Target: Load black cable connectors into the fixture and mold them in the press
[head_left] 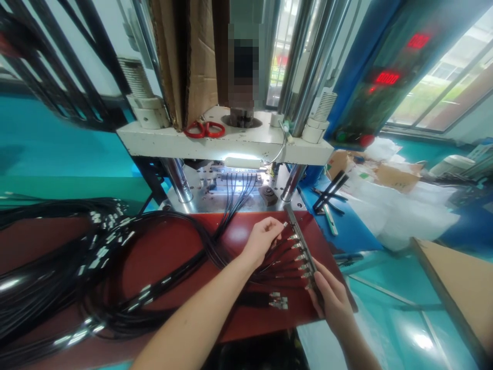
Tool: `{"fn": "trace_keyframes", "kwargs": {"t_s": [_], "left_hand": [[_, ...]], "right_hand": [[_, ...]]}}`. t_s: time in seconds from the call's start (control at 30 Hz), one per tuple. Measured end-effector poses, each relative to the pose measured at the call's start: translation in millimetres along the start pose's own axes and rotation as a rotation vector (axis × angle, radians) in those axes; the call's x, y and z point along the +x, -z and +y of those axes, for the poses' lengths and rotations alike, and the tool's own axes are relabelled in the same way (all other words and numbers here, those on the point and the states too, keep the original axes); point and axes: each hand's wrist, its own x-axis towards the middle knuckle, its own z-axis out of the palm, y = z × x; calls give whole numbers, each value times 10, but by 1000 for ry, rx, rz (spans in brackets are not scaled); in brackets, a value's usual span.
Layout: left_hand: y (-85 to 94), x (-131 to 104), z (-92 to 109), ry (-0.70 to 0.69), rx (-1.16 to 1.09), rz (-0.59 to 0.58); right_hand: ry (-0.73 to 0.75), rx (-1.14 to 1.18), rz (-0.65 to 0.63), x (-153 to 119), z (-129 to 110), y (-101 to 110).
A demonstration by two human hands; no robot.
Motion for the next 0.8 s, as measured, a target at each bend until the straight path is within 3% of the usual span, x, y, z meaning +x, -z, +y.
{"fn": "trace_keyframes", "kwargs": {"t_s": [0.23, 0.43, 0.6, 0.7, 0.8], "left_hand": [[-4, 16, -58, 35, 269, 44], [35, 20, -39, -44, 339, 33], [78, 54, -76, -43, 355, 39], [116, 102, -114, -49, 491, 13], [154, 134, -102, -147, 678, 59]], "right_hand": [[-12, -48, -56, 14, -11, 41], [-58, -71, -57, 18, 11, 26], [-9, -64, -65, 42, 44, -6], [9, -157, -159, 91, 16, 10], [18, -229, -270, 147, -40, 25]]}}
